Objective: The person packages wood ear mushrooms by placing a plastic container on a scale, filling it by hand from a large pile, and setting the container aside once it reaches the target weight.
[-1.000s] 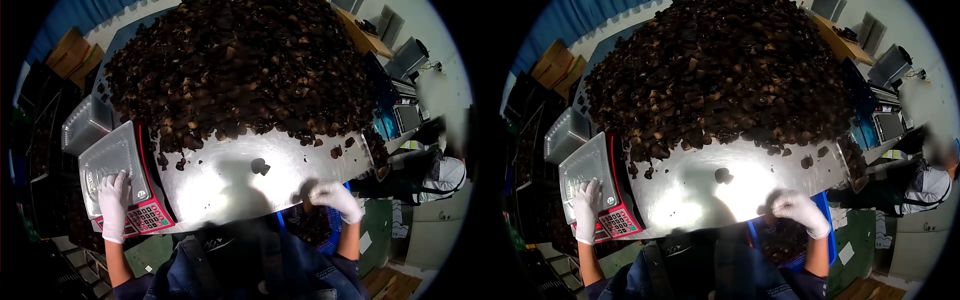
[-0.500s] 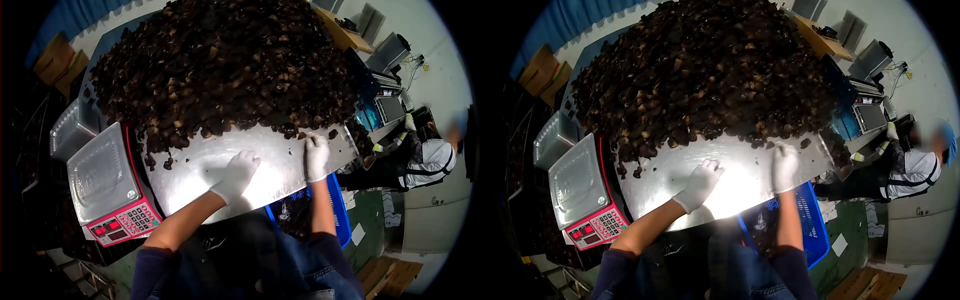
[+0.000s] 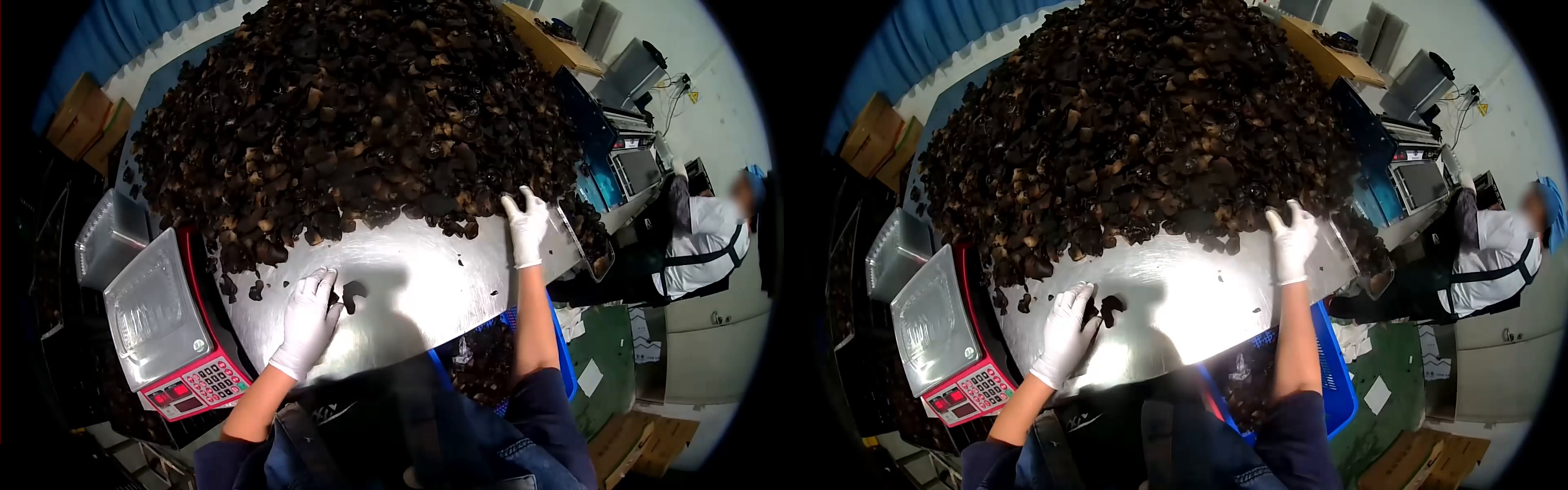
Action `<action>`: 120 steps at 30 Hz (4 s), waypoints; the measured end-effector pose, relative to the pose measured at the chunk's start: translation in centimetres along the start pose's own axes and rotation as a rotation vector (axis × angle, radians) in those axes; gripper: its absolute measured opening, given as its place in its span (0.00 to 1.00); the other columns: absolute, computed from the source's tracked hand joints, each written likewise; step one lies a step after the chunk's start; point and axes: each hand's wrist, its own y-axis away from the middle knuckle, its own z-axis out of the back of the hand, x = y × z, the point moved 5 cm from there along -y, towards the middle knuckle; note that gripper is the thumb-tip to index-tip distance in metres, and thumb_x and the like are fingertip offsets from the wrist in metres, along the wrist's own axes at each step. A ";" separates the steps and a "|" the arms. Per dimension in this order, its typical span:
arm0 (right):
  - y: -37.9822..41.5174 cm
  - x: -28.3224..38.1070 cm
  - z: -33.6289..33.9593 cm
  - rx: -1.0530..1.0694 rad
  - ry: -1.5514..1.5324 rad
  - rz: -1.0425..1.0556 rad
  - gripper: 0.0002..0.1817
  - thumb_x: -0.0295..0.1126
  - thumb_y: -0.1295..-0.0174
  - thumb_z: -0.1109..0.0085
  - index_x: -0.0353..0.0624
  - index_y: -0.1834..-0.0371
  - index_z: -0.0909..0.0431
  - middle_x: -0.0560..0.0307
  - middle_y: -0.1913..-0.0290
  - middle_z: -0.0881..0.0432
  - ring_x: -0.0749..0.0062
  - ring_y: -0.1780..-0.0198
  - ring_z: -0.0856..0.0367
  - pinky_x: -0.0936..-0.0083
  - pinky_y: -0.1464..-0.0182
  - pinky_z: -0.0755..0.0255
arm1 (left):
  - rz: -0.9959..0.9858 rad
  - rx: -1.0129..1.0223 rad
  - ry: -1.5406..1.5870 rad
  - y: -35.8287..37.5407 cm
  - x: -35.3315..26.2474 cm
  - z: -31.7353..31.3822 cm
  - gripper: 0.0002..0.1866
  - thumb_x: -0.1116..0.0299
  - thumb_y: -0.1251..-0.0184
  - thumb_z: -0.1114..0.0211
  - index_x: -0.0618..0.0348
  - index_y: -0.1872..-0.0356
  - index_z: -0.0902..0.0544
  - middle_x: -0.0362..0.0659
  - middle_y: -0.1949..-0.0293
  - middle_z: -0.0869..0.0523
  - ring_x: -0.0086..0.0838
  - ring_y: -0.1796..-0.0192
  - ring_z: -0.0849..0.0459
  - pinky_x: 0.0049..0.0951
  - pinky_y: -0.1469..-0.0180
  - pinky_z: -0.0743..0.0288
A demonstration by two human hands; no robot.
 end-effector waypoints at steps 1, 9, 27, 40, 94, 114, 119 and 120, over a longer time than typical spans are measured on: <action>0.9 1.8 0.1 0.020 -0.100 0.021 0.24 0.43 0.43 0.28 0.46 0.45 0.19 0.44 0.49 0.20 0.51 0.46 0.22 0.61 0.42 0.28 | 0.018 0.009 0.021 0.0 0.0 0.0 0.33 0.69 0.44 0.29 0.63 0.35 0.26 0.54 0.39 0.23 0.47 0.39 0.25 0.40 0.36 0.29; 11.7 17.7 -1.7 0.289 -0.592 0.195 0.20 0.26 0.47 0.33 0.45 0.48 0.20 0.48 0.45 0.25 0.55 0.44 0.24 0.65 0.43 0.27 | 0.134 -0.094 0.071 1.1 -0.4 -0.5 0.60 0.57 0.54 0.18 0.77 0.26 0.47 0.63 0.35 0.31 0.55 0.33 0.32 0.48 0.29 0.44; 8.2 -0.6 5.5 0.196 0.052 0.502 0.20 0.29 0.34 0.41 0.37 0.40 0.22 0.38 0.41 0.19 0.41 0.38 0.23 0.57 0.34 0.30 | 0.080 -0.128 -0.014 3.4 0.3 3.5 0.52 0.57 0.46 0.24 0.71 0.25 0.43 0.63 0.27 0.38 0.57 0.24 0.41 0.50 0.24 0.47; 9.9 5.8 6.9 0.169 -0.162 0.131 0.32 0.32 0.34 0.38 0.39 0.26 0.35 0.32 0.25 0.39 0.41 0.25 0.39 0.57 0.25 0.44 | -0.801 -0.006 -0.452 -6.8 -15.1 -12.1 0.21 0.65 0.33 0.43 0.59 0.42 0.17 0.49 0.40 0.17 0.40 0.34 0.23 0.41 0.27 0.39; 9.1 2.4 10.9 0.156 0.059 0.106 0.23 0.36 0.46 0.29 0.47 0.46 0.18 0.48 0.52 0.17 0.50 0.48 0.20 0.57 0.47 0.26 | -0.342 0.165 -0.763 -8.0 -5.0 -7.3 0.27 0.64 0.27 0.51 0.58 0.28 0.30 0.46 0.22 0.39 0.42 0.18 0.49 0.46 0.19 0.58; 14.6 18.7 0.6 0.434 -0.708 0.168 0.24 0.29 0.43 0.30 0.36 0.42 0.23 0.46 0.48 0.21 0.54 0.45 0.22 0.66 0.40 0.29 | 0.137 -0.311 0.016 7.1 2.3 4.9 0.12 0.75 0.41 0.32 0.57 0.55 0.15 0.44 0.55 0.14 0.38 0.54 0.16 0.36 0.51 0.22; 14.4 19.6 2.1 0.274 -0.487 0.364 0.23 0.26 0.42 0.32 0.38 0.41 0.23 0.47 0.44 0.22 0.53 0.41 0.25 0.64 0.37 0.31 | 0.244 -0.282 0.080 8.2 3.0 5.4 0.14 0.73 0.36 0.34 0.59 0.49 0.17 0.49 0.55 0.14 0.44 0.56 0.14 0.36 0.53 0.20; 14.4 19.9 2.1 0.248 -0.422 0.395 0.23 0.25 0.42 0.32 0.40 0.41 0.22 0.49 0.44 0.22 0.54 0.40 0.25 0.65 0.36 0.31 | 0.250 -0.295 0.118 8.2 3.2 5.4 0.15 0.73 0.35 0.35 0.59 0.48 0.17 0.49 0.55 0.15 0.44 0.56 0.14 0.36 0.53 0.20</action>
